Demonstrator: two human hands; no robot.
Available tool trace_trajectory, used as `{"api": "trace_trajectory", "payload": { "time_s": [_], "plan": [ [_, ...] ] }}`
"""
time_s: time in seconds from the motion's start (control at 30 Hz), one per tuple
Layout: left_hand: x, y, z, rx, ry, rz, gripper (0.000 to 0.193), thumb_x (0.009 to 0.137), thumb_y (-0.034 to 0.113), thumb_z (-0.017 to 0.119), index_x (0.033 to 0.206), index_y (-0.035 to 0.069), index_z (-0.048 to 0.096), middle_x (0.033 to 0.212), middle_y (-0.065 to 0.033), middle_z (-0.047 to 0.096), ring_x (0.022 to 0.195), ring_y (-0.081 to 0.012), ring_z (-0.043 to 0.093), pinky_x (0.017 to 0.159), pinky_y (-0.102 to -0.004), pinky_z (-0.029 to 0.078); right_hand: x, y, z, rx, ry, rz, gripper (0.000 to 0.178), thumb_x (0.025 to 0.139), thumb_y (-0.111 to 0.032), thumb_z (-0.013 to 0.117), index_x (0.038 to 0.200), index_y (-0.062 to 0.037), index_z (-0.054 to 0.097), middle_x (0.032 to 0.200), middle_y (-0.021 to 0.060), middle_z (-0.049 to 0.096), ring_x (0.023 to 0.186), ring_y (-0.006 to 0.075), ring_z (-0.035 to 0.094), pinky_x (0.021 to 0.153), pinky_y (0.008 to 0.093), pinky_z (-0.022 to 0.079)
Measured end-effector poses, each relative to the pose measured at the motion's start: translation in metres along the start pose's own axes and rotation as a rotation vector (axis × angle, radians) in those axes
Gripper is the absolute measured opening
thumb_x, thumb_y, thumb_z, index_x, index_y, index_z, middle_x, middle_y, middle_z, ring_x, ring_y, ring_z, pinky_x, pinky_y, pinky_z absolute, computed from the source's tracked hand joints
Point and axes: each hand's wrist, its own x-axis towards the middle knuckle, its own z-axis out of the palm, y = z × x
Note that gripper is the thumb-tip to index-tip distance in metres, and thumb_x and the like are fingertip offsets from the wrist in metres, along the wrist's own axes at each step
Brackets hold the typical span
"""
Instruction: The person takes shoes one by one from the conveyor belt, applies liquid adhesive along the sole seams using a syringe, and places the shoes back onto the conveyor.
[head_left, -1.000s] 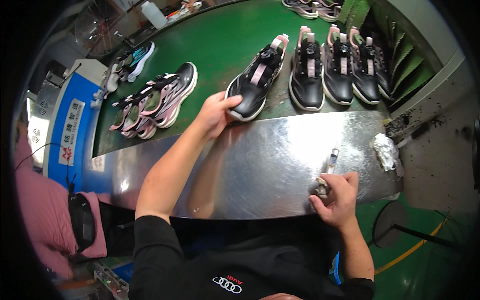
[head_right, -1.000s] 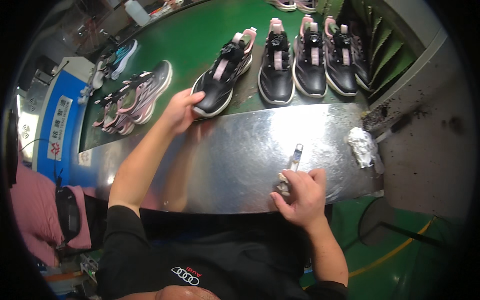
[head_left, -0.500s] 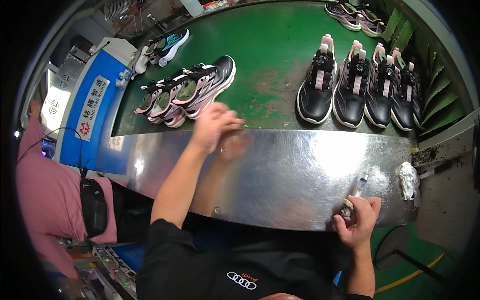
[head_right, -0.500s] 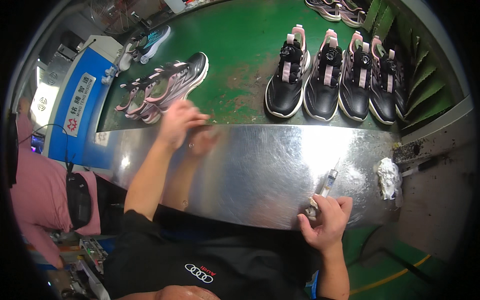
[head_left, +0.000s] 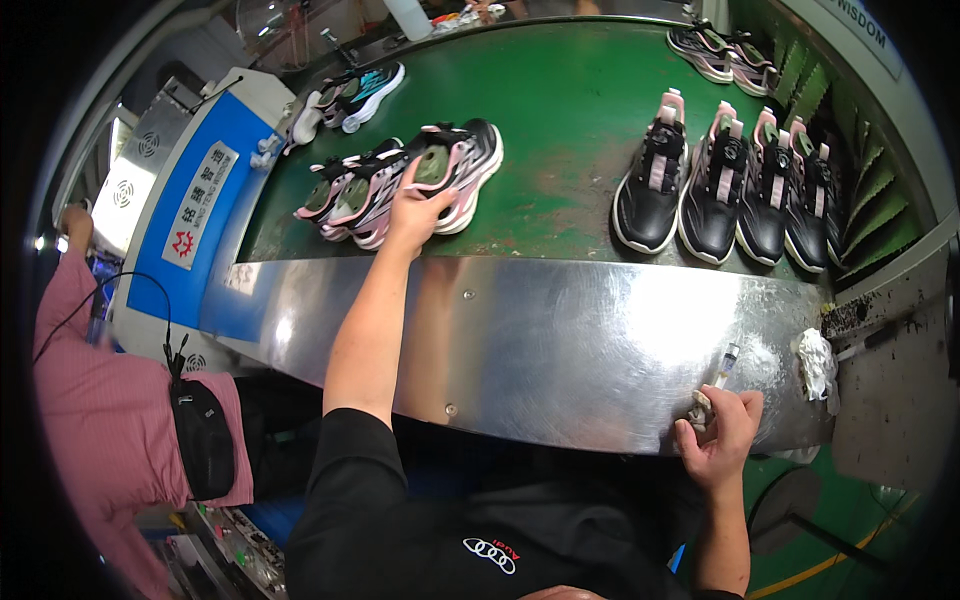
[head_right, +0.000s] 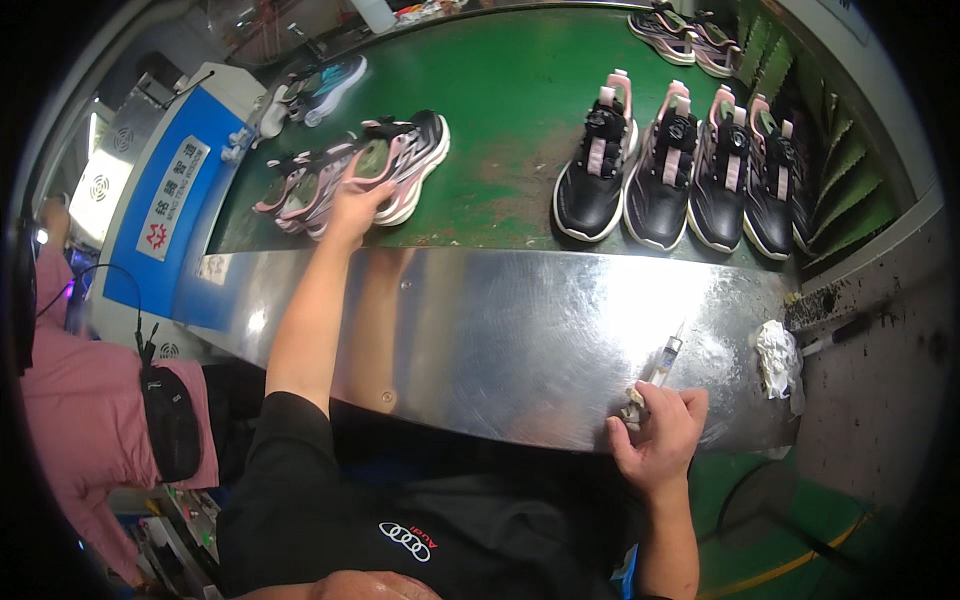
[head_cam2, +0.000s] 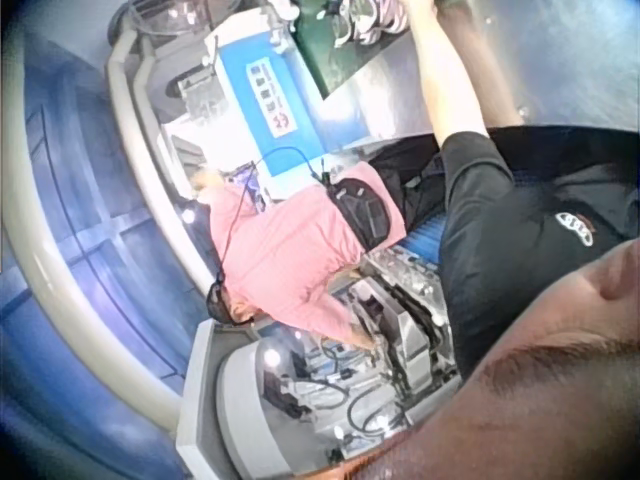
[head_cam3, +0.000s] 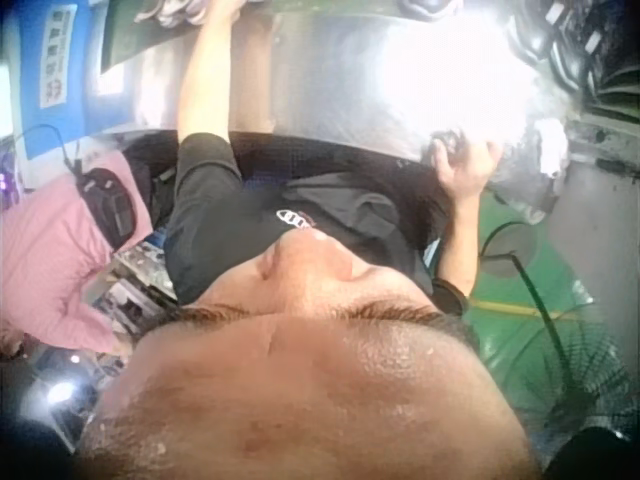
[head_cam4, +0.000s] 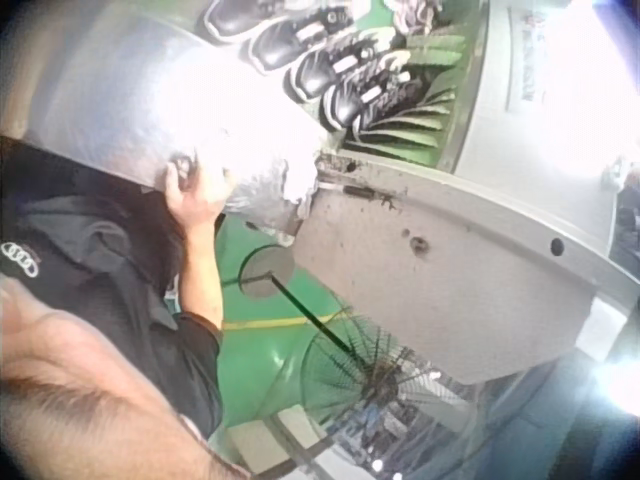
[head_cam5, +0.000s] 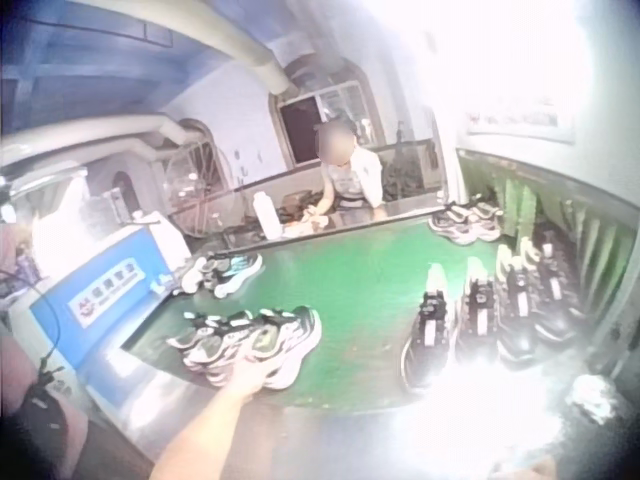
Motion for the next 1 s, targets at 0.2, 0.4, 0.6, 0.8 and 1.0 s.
{"api": "trace_trajectory", "payload": {
  "time_s": [0.2, 0.4, 0.6, 0.8, 1.0],
  "plan": [
    [-0.070, 0.050, -0.015, -0.179, -0.107, -0.042, 0.063, 0.073, -0.002, 0.065, 0.131, 0.000, 0.045, 0.117, -0.0062, 0.060, 0.097, -0.0141, 0.058, 0.086, -0.0261, 0.046, 0.000, -0.002, -0.003, 0.011, 0.011, 0.024, 0.042, 0.061, -0.018, 0.074, 0.099, -0.0039, 0.060, 0.080, 0.0075, 0.061, 0.073, 0.0260, 0.043, 0.069, 0.0349, 0.037],
    [-0.186, 0.082, -0.014, 0.447, -0.342, 0.465, 0.081, 0.071, 0.026, 0.077, 0.134, -0.006, 0.038, 0.127, -0.0241, 0.050, 0.118, -0.0319, 0.052, 0.098, -0.0384, 0.041, -0.004, -0.002, -0.006, 0.125, -0.008, 0.120, 0.041, 0.063, -0.015, 0.073, 0.100, -0.0019, 0.060, 0.084, 0.0099, 0.060, 0.073, 0.0275, 0.045, 0.067, 0.0354, 0.039],
    [-0.186, 0.067, -0.004, -0.625, -0.441, -0.307, 0.076, 0.072, 0.007, 0.071, 0.136, 0.007, 0.029, 0.128, -0.0165, 0.041, 0.099, -0.0258, 0.059, 0.076, -0.0327, 0.054, -0.038, 0.004, -0.028, 0.649, 0.007, 0.519, 0.048, 0.076, -0.013, 0.075, 0.116, 0.0018, 0.052, 0.095, 0.0030, 0.055, 0.084, 0.0097, 0.051, 0.076, 0.0217, 0.042],
    [-0.063, 0.013, 0.030, -0.209, -0.470, -0.453, 0.036, 0.089, 0.030, 0.060, 0.108, 0.000, 0.056, 0.087, -0.0036, 0.058, 0.073, -0.0104, 0.057, 0.061, -0.0231, 0.048, -0.042, 0.000, -0.044, 0.654, 0.142, 0.576, 0.054, 0.080, -0.017, 0.071, 0.124, 0.0029, 0.048, 0.095, 0.0044, 0.058, 0.083, 0.0106, 0.055, 0.076, 0.0227, 0.044],
    [-0.059, 0.046, 0.053, -0.089, -0.481, -0.359, 0.041, 0.086, 0.032, 0.064, 0.107, 0.000, 0.052, 0.093, -0.0076, 0.060, 0.080, -0.0118, 0.057, 0.071, -0.0275, 0.049, -0.038, -0.008, -0.058, 0.699, 0.011, 0.586, 0.046, 0.078, -0.011, 0.072, 0.116, 0.0049, 0.053, 0.092, 0.0054, 0.061, 0.081, 0.0104, 0.057, 0.074, 0.0231, 0.047]
  ]
}}
